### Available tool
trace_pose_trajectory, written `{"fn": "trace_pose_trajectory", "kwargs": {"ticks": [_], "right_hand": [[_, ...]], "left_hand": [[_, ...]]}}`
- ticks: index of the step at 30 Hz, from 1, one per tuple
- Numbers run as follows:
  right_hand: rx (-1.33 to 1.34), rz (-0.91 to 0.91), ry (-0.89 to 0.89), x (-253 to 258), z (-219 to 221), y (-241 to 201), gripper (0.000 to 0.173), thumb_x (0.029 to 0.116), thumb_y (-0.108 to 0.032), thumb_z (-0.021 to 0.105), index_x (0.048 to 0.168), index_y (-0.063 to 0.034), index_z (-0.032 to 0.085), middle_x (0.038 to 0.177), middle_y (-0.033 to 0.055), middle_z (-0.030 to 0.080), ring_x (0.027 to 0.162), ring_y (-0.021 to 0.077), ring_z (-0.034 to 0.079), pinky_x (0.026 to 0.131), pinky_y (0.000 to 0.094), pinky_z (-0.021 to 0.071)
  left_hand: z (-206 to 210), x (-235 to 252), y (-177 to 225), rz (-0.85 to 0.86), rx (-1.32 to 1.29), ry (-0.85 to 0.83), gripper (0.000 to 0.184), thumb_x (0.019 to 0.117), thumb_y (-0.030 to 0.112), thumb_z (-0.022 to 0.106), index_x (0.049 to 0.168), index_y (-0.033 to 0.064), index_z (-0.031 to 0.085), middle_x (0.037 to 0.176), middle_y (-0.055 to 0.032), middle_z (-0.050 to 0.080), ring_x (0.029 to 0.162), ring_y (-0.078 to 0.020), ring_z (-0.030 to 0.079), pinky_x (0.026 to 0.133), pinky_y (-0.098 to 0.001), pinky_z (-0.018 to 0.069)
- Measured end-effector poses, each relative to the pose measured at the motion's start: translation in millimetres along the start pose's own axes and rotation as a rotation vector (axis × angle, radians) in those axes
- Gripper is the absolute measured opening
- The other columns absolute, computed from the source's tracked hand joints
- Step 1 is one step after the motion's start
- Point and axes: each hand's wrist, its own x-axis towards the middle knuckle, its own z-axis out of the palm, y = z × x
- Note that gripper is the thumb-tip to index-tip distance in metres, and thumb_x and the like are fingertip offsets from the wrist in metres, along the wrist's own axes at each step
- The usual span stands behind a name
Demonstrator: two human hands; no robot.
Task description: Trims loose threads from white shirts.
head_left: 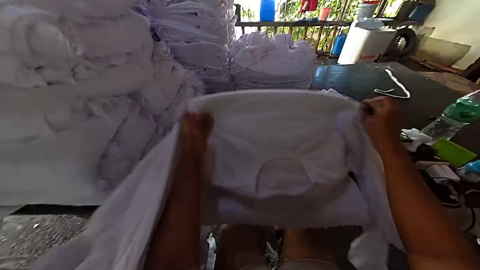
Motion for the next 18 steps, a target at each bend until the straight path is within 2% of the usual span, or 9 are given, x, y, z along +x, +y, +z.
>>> {"fn": "trace_pose_trajectory", "kwargs": {"ticks": [2, 4, 7, 9, 12, 14, 15, 17, 18], "right_hand": [[-0.014, 0.111, -0.265, -11, 41, 2, 0.033, 0.1037, -0.02, 0.059, 0.129, 0.0011, 0.065, 0.121, 0.0312, 0.065, 0.11, 0.052, 0.064, 0.091, 0.0715, 0.0477], [0.031, 0.197, -0.503, -35, 64, 9, 0.043, 0.1019, -0.028, 0.063, 0.133, 0.0003, 0.063, 0.12, 0.0312, 0.066, 0.114, 0.0517, 0.062, 0.096, 0.0717, 0.0436], [0.115, 0.255, -0.617, -64, 71, 15, 0.059, 0.0949, -0.033, 0.073, 0.137, 0.0047, 0.057, 0.126, 0.0331, 0.062, 0.118, 0.0514, 0.059, 0.099, 0.0704, 0.0424], [0.221, 0.205, -0.595, -77, 69, -1, 0.056, 0.0983, -0.031, 0.069, 0.134, 0.0098, 0.056, 0.124, 0.0342, 0.061, 0.112, 0.0477, 0.061, 0.098, 0.0635, 0.0458], [0.421, 0.045, -0.547, -101, 84, -45, 0.042, 0.1025, -0.022, 0.06, 0.128, 0.0105, 0.06, 0.114, 0.0277, 0.067, 0.092, 0.0315, 0.067, 0.085, 0.0454, 0.0549], [0.536, -0.056, -0.601, -117, 97, -67, 0.037, 0.1011, -0.021, 0.061, 0.125, 0.0084, 0.063, 0.107, 0.0218, 0.068, 0.08, 0.0204, 0.064, 0.074, 0.0346, 0.0544], [0.577, -0.092, -0.628, -123, 100, -73, 0.037, 0.1003, -0.021, 0.062, 0.123, 0.0078, 0.064, 0.104, 0.0201, 0.068, 0.077, 0.0172, 0.062, 0.071, 0.0314, 0.0529], [0.627, -0.111, -0.666, -130, 103, -77, 0.037, 0.1006, -0.023, 0.061, 0.121, 0.0073, 0.064, 0.098, 0.0166, 0.067, 0.073, 0.012, 0.058, 0.067, 0.026, 0.0498], [0.645, -0.1, -0.675, -133, 106, -78, 0.037, 0.1014, -0.024, 0.059, 0.12, 0.0068, 0.063, 0.096, 0.0139, 0.067, 0.073, 0.0084, 0.056, 0.067, 0.0223, 0.0479]], "left_hand": [[-43, 16, -86, -0.052, 0.478, -0.122, 0.06, 0.1097, 0.03, 0.045, 0.157, -0.0028, 0.028, 0.147, -0.0192, 0.053, 0.133, -0.0274, 0.054, 0.112, -0.0448, 0.0435], [-74, 10, -125, 0.035, 0.753, -0.152, 0.059, 0.1078, 0.031, 0.049, 0.153, -0.0048, 0.037, 0.151, -0.0254, 0.048, 0.141, -0.039, 0.046, 0.117, -0.0546, 0.035], [-66, -8, -95, 0.046, 0.794, -0.095, 0.068, 0.1043, 0.031, 0.057, 0.154, -0.0079, 0.033, 0.15, -0.0297, 0.047, 0.14, -0.0409, 0.046, 0.117, -0.0531, 0.036], [-42, -27, -71, 0.148, 0.737, -0.067, 0.08, 0.097, 0.032, 0.068, 0.155, -0.0077, 0.03, 0.154, -0.03, 0.041, 0.144, -0.0411, 0.04, 0.118, -0.0544, 0.0338], [0, -68, -83, 0.404, 0.709, -0.323, 0.078, 0.0877, 0.035, 0.076, 0.143, -0.0118, 0.047, 0.155, -0.0303, 0.038, 0.149, -0.0421, 0.03, 0.122, -0.0557, 0.0249], [19, -106, -114, 0.444, 0.757, -0.561, 0.04, 0.0932, 0.031, 0.072, 0.105, -0.0074, 0.073, 0.125, -0.0259, 0.067, 0.129, -0.0421, 0.057, 0.114, -0.058, 0.0384], [22, -125, -120, 0.409, 0.757, -0.637, 0.034, 0.0966, 0.028, 0.068, 0.085, -0.004, 0.073, 0.1, -0.0204, 0.074, 0.11, -0.0373, 0.069, 0.104, -0.0539, 0.0491], [25, -152, -116, 0.354, 0.696, -0.581, 0.043, 0.0995, 0.026, 0.061, 0.065, -0.0004, 0.062, 0.066, -0.012, 0.063, 0.072, -0.0261, 0.068, 0.074, -0.0417, 0.0554], [27, -162, -111, 0.348, 0.672, -0.48, 0.042, 0.0981, 0.026, 0.062, 0.065, 0.0, 0.06, 0.061, -0.0095, 0.059, 0.062, -0.0209, 0.063, 0.064, -0.0359, 0.0529]]}}
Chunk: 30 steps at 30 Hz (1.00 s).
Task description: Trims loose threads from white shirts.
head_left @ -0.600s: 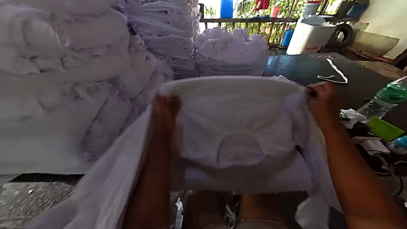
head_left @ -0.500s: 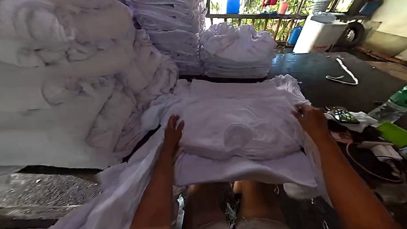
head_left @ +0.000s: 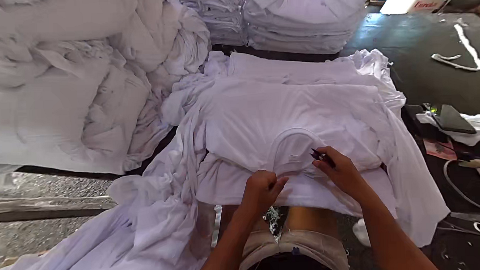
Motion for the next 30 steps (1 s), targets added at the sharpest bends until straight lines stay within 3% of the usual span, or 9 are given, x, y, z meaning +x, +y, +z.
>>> {"fn": "trace_pose_trajectory", "kwargs": {"ticks": [6, 9, 15, 17, 22, 24, 26, 28, 30], "right_hand": [[-0.035, -0.063, 0.046, 6, 41, -10, 0.033, 0.099, -0.022, 0.063, 0.115, 0.0075, 0.067, 0.098, 0.0186, 0.068, 0.077, 0.0167, 0.062, 0.071, 0.0278, 0.0526], [-0.066, -0.077, 0.034, 1, 48, -7, 0.034, 0.0995, -0.024, 0.063, 0.115, 0.0058, 0.068, 0.104, 0.0198, 0.069, 0.082, 0.0199, 0.066, 0.075, 0.0303, 0.0552], [-0.1, -0.13, 0.006, -13, 45, -2, 0.035, 0.1008, -0.024, 0.061, 0.118, 0.0053, 0.069, 0.107, 0.0214, 0.07, 0.084, 0.0248, 0.069, 0.075, 0.0342, 0.0572], [-0.078, -0.149, 0.047, -11, 48, -3, 0.034, 0.1009, -0.022, 0.061, 0.118, 0.0057, 0.069, 0.104, 0.0202, 0.07, 0.08, 0.0219, 0.068, 0.073, 0.031, 0.0565], [-0.005, -0.125, 0.149, 5, 62, -11, 0.033, 0.1008, -0.022, 0.061, 0.114, 0.0068, 0.07, 0.094, 0.0166, 0.07, 0.077, 0.0154, 0.064, 0.071, 0.0251, 0.0534], [0.035, -0.104, 0.173, 10, 71, -13, 0.033, 0.1007, -0.021, 0.061, 0.114, 0.0075, 0.07, 0.094, 0.0166, 0.07, 0.079, 0.0153, 0.065, 0.073, 0.0247, 0.0538], [0.098, -0.07, 0.172, 14, 75, -15, 0.033, 0.1016, -0.022, 0.06, 0.116, 0.0068, 0.069, 0.097, 0.0156, 0.069, 0.081, 0.0118, 0.064, 0.074, 0.0222, 0.0527], [0.236, -0.017, 0.155, 14, 75, -17, 0.035, 0.102, -0.023, 0.06, 0.118, 0.0069, 0.067, 0.1, 0.0122, 0.069, 0.081, 0.005, 0.062, 0.074, 0.0182, 0.0517], [0.411, 0.027, 0.128, 13, 73, -21, 0.033, 0.1028, -0.022, 0.058, 0.119, 0.0061, 0.064, 0.102, 0.0065, 0.068, 0.079, -0.0008, 0.06, 0.072, 0.0154, 0.0509]], "left_hand": [[28, 2, 4, -0.085, 0.255, 0.222, 0.037, 0.0893, 0.029, 0.073, 0.1, -0.0063, 0.071, 0.091, -0.0195, 0.07, 0.073, -0.0295, 0.069, 0.063, -0.0406, 0.0573], [36, -4, -10, -0.111, 0.346, 0.197, 0.028, 0.0914, 0.022, 0.071, 0.097, -0.0061, 0.072, 0.095, -0.0223, 0.069, 0.082, -0.0339, 0.072, 0.069, -0.0427, 0.06], [-1, -25, 0, -0.106, 0.127, 0.072, 0.02, 0.095, 0.015, 0.065, 0.089, -0.0023, 0.073, 0.082, -0.0137, 0.069, 0.07, -0.0216, 0.068, 0.066, -0.0333, 0.0571], [-10, -28, 6, -0.116, 0.05, -0.018, 0.022, 0.096, 0.017, 0.065, 0.089, -0.0021, 0.074, 0.086, -0.0154, 0.069, 0.074, -0.0234, 0.068, 0.069, -0.0364, 0.0577], [-9, -5, 19, -0.247, 0.259, 0.162, 0.045, 0.0936, 0.04, 0.066, 0.092, -0.0044, 0.071, 0.09, -0.02, 0.067, 0.08, -0.0313, 0.067, 0.068, -0.044, 0.0556], [-4, 10, 8, -0.413, 0.246, 0.07, 0.039, 0.0961, 0.031, 0.066, 0.097, -0.0073, 0.07, 0.091, -0.0214, 0.069, 0.084, -0.0342, 0.07, 0.074, -0.0509, 0.0561], [-3, 25, -2, -0.543, -0.156, 0.248, 0.02, 0.1001, 0.006, 0.056, 0.092, -0.0086, 0.068, 0.078, -0.0111, 0.068, 0.073, -0.017, 0.068, 0.072, -0.0343, 0.0571], [-11, 40, 9, -0.666, -0.907, 0.544, 0.023, 0.1083, 0.006, 0.038, 0.099, 0.0002, 0.059, 0.078, -0.0023, 0.068, 0.072, -0.0095, 0.069, 0.075, -0.0269, 0.0601], [-12, 41, 18, -0.475, -1.232, 0.56, 0.025, 0.1045, 0.009, 0.047, 0.129, 0.0111, 0.05, 0.097, -0.0013, 0.072, 0.088, -0.0137, 0.072, 0.087, -0.0345, 0.0597]]}}
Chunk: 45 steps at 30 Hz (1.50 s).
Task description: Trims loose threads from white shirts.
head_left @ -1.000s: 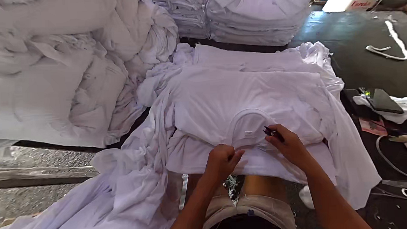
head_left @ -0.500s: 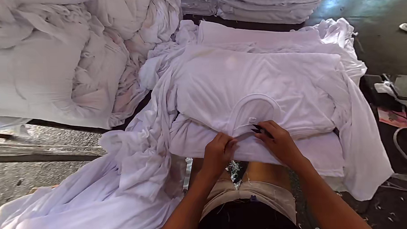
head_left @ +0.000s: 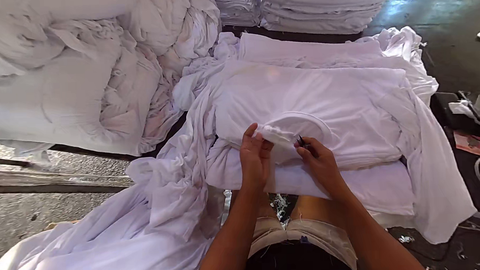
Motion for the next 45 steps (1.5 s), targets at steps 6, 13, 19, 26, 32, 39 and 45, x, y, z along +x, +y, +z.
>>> {"fn": "trace_pose_trajectory", "kwargs": {"ticks": [6, 13, 19, 26, 32, 39, 45], "right_hand": [[0.266, 0.084, 0.069, 4, 4, -21, 0.021, 0.1028, -0.012, 0.054, 0.117, 0.0027, 0.059, 0.091, -0.0021, 0.066, 0.069, -0.0018, 0.059, 0.062, 0.0146, 0.0502], [-0.39, -0.416, 0.149, -2, 0, -15, 0.032, 0.1003, -0.022, 0.064, 0.114, 0.0058, 0.071, 0.112, 0.0209, 0.07, 0.094, 0.0171, 0.069, 0.084, 0.0231, 0.0556], [-0.38, -0.442, 0.176, 6, 8, -20, 0.028, 0.1006, -0.02, 0.062, 0.11, 0.0035, 0.074, 0.108, 0.0184, 0.072, 0.096, 0.0202, 0.071, 0.087, 0.0267, 0.0568], [-0.405, -0.46, 0.131, 8, 8, -27, 0.028, 0.1023, -0.022, 0.06, 0.112, 0.0018, 0.073, 0.108, 0.0164, 0.073, 0.097, 0.0207, 0.071, 0.088, 0.029, 0.0568], [-0.522, -0.538, 0.13, -4, 16, -40, 0.029, 0.1017, -0.026, 0.061, 0.114, -0.0009, 0.072, 0.11, 0.0173, 0.073, 0.099, 0.0255, 0.071, 0.086, 0.034, 0.057], [0.036, -0.316, -0.047, 1, 7, -49, 0.027, 0.1045, -0.017, 0.055, 0.113, 0.0052, 0.069, 0.108, 0.0077, 0.071, 0.089, 0.0037, 0.067, 0.078, 0.0158, 0.0548], [1.052, 0.079, -0.722, -3, -8, -55, 0.032, 0.1041, -0.045, 0.051, 0.121, -0.0197, 0.062, 0.083, -0.005, 0.071, 0.071, 0.0041, 0.069, 0.068, 0.0205, 0.0581]], "left_hand": [[7, 3, -33, 0.553, 0.704, -0.289, 0.085, 0.086, 0.002, 0.074, 0.157, 0.0001, 0.028, 0.144, -0.0224, 0.047, 0.107, -0.0155, 0.064, 0.088, -0.0309, 0.0561], [2, -7, -18, 0.581, 0.517, -0.234, 0.012, 0.0959, 0.024, 0.07, 0.09, 0.0143, 0.068, 0.125, 0.0049, 0.062, 0.113, -0.0009, 0.06, 0.093, -0.0217, 0.0548], [2, -10, -21, 0.594, 0.537, -0.263, 0.016, 0.0944, 0.029, 0.071, 0.09, 0.0141, 0.069, 0.127, 0.0023, 0.06, 0.115, -0.0015, 0.058, 0.094, -0.0207, 0.0531], [2, -8, -13, 0.413, 0.301, -0.058, 0.006, 0.0931, 0.005, 0.068, 0.091, 0.0094, 0.071, 0.099, 0.0041, 0.072, 0.088, -0.0039, 0.069, 0.079, -0.0243, 0.0596], [-7, -26, 0, 0.463, 0.305, -0.255, 0.012, 0.0959, 0.033, 0.069, 0.093, 0.0224, 0.073, 0.118, 0.0098, 0.068, 0.11, -0.0019, 0.063, 0.095, -0.0222, 0.054], [-10, -39, -1, 0.462, 0.386, -0.317, 0.015, 0.0977, 0.035, 0.066, 0.093, 0.0217, 0.072, 0.124, 0.0076, 0.067, 0.117, -0.0058, 0.062, 0.1, -0.0272, 0.0534], [-9, -67, 2, 0.444, 0.385, -0.21, 0.021, 0.1002, 0.041, 0.062, 0.101, 0.0204, 0.062, 0.096, 0.013, 0.061, 0.086, 0.002, 0.061, 0.077, -0.0184, 0.0549]]}}
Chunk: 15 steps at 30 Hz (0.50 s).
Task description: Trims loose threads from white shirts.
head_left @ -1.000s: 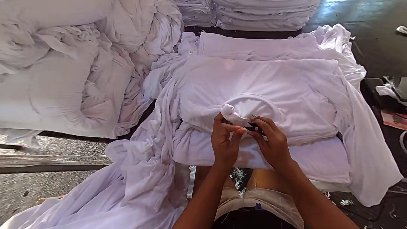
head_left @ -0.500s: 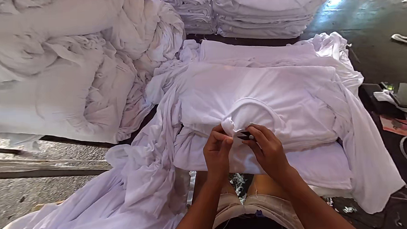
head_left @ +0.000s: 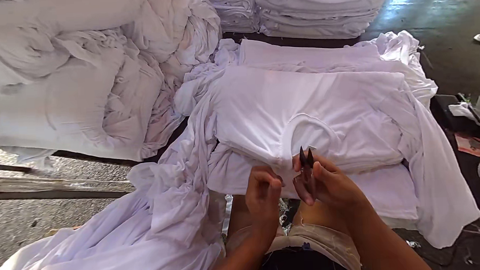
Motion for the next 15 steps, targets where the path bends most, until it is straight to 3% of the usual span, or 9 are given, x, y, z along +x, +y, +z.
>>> {"fn": "trace_pose_trajectory", "kwargs": {"ticks": [2, 3, 5, 6, 8, 10, 12, 15], "right_hand": [[0.054, 0.012, 0.022, 0, 1, 2, 0.032, 0.1033, -0.045, 0.053, 0.119, -0.0192, 0.063, 0.084, -0.0044, 0.071, 0.07, 0.0048, 0.069, 0.067, 0.0208, 0.0589], [0.075, 0.02, 0.027, 1, 1, 4, 0.031, 0.1032, -0.044, 0.053, 0.118, -0.0192, 0.063, 0.085, -0.0042, 0.071, 0.071, 0.0051, 0.07, 0.068, 0.0209, 0.059], [0.067, 0.022, 0.035, 0, 3, 6, 0.03, 0.1029, -0.044, 0.054, 0.118, -0.0196, 0.063, 0.086, -0.0039, 0.072, 0.072, 0.0051, 0.07, 0.069, 0.021, 0.059], [0.001, 0.005, 0.059, -1, 4, 6, 0.03, 0.103, -0.043, 0.054, 0.118, -0.0191, 0.063, 0.087, -0.0043, 0.072, 0.073, 0.0043, 0.07, 0.069, 0.0206, 0.0587], [-0.391, -0.092, 0.185, -6, 8, 3, 0.031, 0.1054, -0.038, 0.053, 0.12, -0.0118, 0.062, 0.098, -0.0065, 0.071, 0.076, -0.0016, 0.066, 0.068, 0.0163, 0.0555], [-0.986, -0.2, 0.293, -13, 9, 3, 0.039, 0.1058, -0.029, 0.054, 0.121, 0.0051, 0.064, 0.127, 0.0093, 0.065, 0.091, -0.0009, 0.063, 0.077, 0.0134, 0.0531], [-1.422, -0.255, 0.373, -20, 9, 5, 0.037, 0.1045, -0.03, 0.057, 0.118, 0.003, 0.068, 0.127, 0.0181, 0.066, 0.098, 0.0078, 0.066, 0.083, 0.0165, 0.0529], [-1.807, -0.301, 0.429, -29, 12, 12, 0.03, 0.1044, -0.03, 0.057, 0.113, -0.0045, 0.07, 0.117, 0.0159, 0.072, 0.096, 0.0221, 0.073, 0.079, 0.0318, 0.0577]], "left_hand": [[2, 8, 6, -0.198, 0.031, 0.014, 0.032, 0.0979, 0.027, 0.066, 0.115, 0.0054, 0.05, 0.095, 0.0096, 0.063, 0.081, 0.0024, 0.063, 0.074, -0.0193, 0.0557], [4, 12, 9, -0.278, 0.059, -0.006, 0.029, 0.097, 0.016, 0.065, 0.115, -0.0008, 0.05, 0.09, 0.0075, 0.064, 0.076, 0.0025, 0.063, 0.071, -0.0185, 0.0551], [5, 16, 11, -0.338, 0.152, -0.036, 0.007, 0.0972, 0.006, 0.062, 0.096, -0.0008, 0.06, 0.071, 0.0077, 0.062, 0.06, 0.0045, 0.057, 0.057, -0.0137, 0.0496], [3, 15, 10, -0.322, 0.207, -0.061, 0.011, 0.0974, 0.004, 0.06, 0.086, 0.0023, 0.06, 0.066, 0.0094, 0.058, 0.056, 0.0067, 0.052, 0.053, -0.0111, 0.0445], [-3, 12, 7, -0.233, 0.293, -0.098, 0.019, 0.0971, 0.005, 0.059, 0.079, 0.003, 0.06, 0.063, 0.0097, 0.056, 0.055, 0.0089, 0.048, 0.052, -0.0091, 0.0405], [-13, 7, 6, -0.128, 0.354, -0.123, 0.021, 0.0985, 0.009, 0.058, 0.082, -0.0011, 0.065, 0.063, 0.0079, 0.056, 0.057, 0.0093, 0.05, 0.055, -0.0085, 0.0425], [-23, 2, 9, -0.054, 0.416, -0.17, 0.025, 0.1013, 0.014, 0.057, 0.088, -0.0034, 0.07, 0.066, 0.0056, 0.058, 0.059, 0.0097, 0.048, 0.056, -0.0076, 0.0414], [-31, -4, 13, 0.016, 0.532, -0.208, 0.026, 0.1013, 0.016, 0.057, 0.089, -0.0025, 0.071, 0.07, 0.0007, 0.063, 0.061, 0.0068, 0.053, 0.059, -0.0083, 0.0446]]}}
